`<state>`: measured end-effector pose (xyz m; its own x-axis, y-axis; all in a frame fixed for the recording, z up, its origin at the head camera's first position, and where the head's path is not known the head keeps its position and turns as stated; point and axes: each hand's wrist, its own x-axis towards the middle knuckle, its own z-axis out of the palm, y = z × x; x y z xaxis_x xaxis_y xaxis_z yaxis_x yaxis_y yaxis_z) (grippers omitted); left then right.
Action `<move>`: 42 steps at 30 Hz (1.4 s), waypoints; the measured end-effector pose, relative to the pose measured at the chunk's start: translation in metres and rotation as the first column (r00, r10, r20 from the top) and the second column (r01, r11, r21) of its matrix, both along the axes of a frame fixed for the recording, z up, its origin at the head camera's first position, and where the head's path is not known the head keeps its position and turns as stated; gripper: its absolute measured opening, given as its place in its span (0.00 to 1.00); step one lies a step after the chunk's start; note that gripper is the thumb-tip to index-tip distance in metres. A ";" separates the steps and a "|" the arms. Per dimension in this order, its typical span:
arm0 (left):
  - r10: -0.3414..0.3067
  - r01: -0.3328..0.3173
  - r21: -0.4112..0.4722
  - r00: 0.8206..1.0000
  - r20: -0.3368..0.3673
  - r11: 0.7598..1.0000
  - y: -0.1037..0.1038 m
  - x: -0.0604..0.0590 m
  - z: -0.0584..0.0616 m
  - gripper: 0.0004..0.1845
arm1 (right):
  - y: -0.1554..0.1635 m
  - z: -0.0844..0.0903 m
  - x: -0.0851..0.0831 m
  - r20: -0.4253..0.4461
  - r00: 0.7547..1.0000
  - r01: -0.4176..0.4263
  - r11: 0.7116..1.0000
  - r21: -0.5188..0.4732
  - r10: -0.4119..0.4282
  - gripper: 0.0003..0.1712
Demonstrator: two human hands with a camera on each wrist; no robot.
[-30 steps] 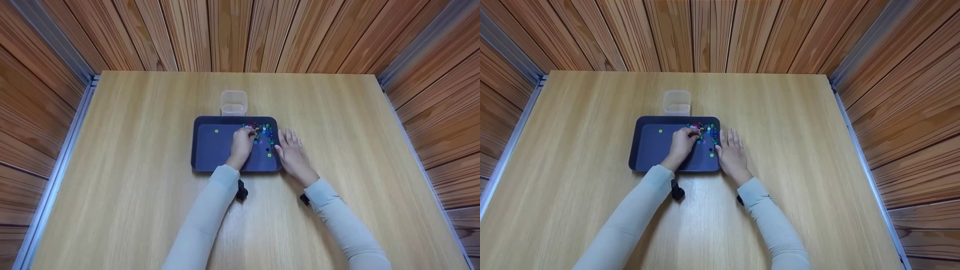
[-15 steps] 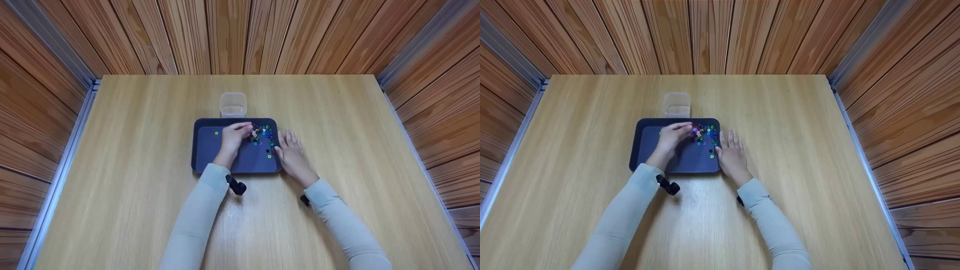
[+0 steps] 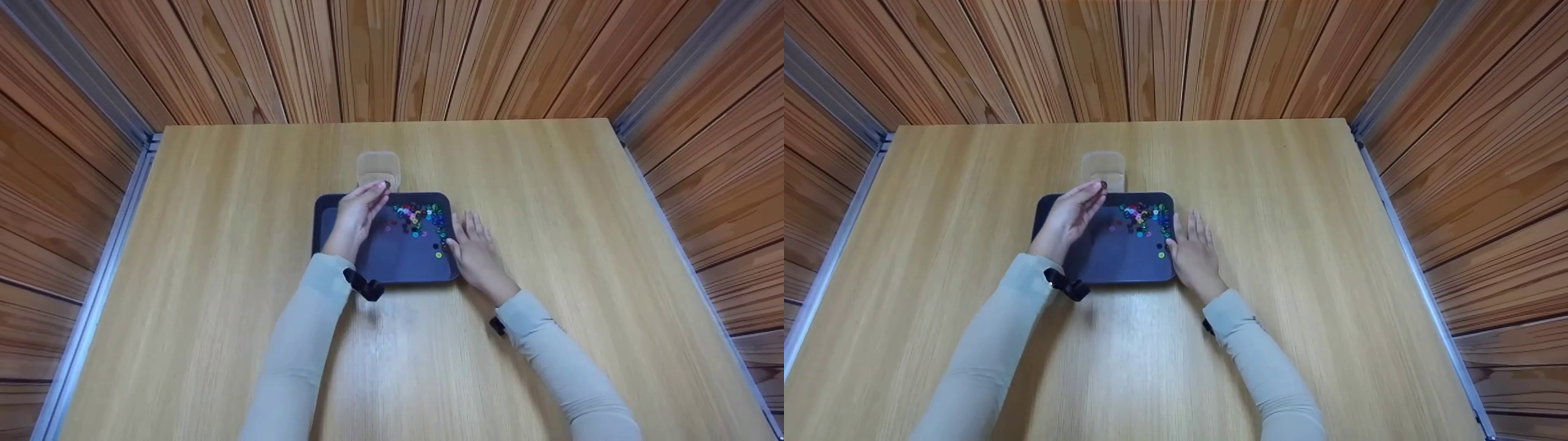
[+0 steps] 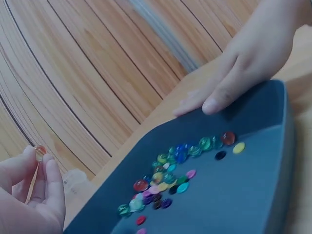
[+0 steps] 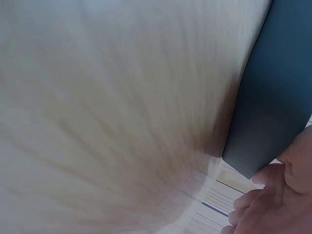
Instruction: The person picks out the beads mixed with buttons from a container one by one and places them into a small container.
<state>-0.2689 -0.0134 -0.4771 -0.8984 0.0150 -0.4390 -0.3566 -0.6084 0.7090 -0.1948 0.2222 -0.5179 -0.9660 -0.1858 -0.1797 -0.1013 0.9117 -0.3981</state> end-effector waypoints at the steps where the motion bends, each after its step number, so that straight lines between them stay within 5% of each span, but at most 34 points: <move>1: 0.000 0.000 -0.029 1.000 -0.012 1.000 -0.001 -0.002 0.002 0.17 | 0.000 0.000 0.000 0.005 1.000 0.002 1.000 0.000 -0.002 0.34; 4: -0.003 -0.009 -0.181 0.998 -0.065 0.983 -0.002 -0.010 0.008 0.14 | 0.000 0.000 0.000 0.012 1.000 0.003 1.000 0.008 -0.004 0.34; 6: -0.016 -0.024 -0.334 0.993 -0.119 0.942 -0.002 -0.015 0.012 0.13 | -0.001 0.000 0.000 0.012 1.000 0.002 1.000 0.009 -0.002 0.35; 8: -0.062 -0.035 -0.531 0.985 -0.163 0.847 -0.004 -0.021 0.015 0.12 | -0.001 0.000 0.001 0.002 1.000 -0.003 1.000 0.008 0.003 0.35; 13: -0.248 -0.065 -0.864 0.945 -0.215 0.499 -0.006 -0.032 0.019 0.10 | 0.000 0.000 0.000 -0.008 1.000 -0.002 1.000 -0.003 0.002 0.35; 18: -0.378 -0.117 -0.955 0.900 -0.218 0.272 -0.006 -0.036 0.016 0.10 | -0.001 -0.001 0.000 0.000 1.000 0.004 1.000 0.012 -0.004 0.35; 22: -0.430 -0.119 -0.982 0.886 -0.171 0.146 -0.002 -0.038 0.012 0.09 | -0.001 -0.002 0.000 0.005 1.000 0.005 1.000 0.026 -0.005 0.35; 24: -0.443 -0.109 -0.988 0.884 -0.148 0.114 0.000 -0.038 0.011 0.09 | 0.000 -0.002 0.000 0.011 1.000 0.007 1.000 0.027 -0.007 0.35; 27: -0.455 -0.094 -0.991 0.881 -0.128 0.096 0.003 -0.039 0.012 0.10 | 0.000 -0.002 0.000 0.011 1.000 0.009 1.000 0.025 -0.009 0.35; 42: -0.452 -0.099 -0.991 0.883 -0.127 0.085 0.004 -0.041 0.007 0.10 | 0.000 -0.002 -0.001 -0.011 1.000 0.007 1.000 0.006 -0.007 0.34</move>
<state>-0.3097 -0.0097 -0.4697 -0.9962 0.0171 0.0854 0.0701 0.7388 0.6703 -0.1953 0.2224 -0.5199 -0.9692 -0.1779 -0.1701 -0.0991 0.9147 -0.3918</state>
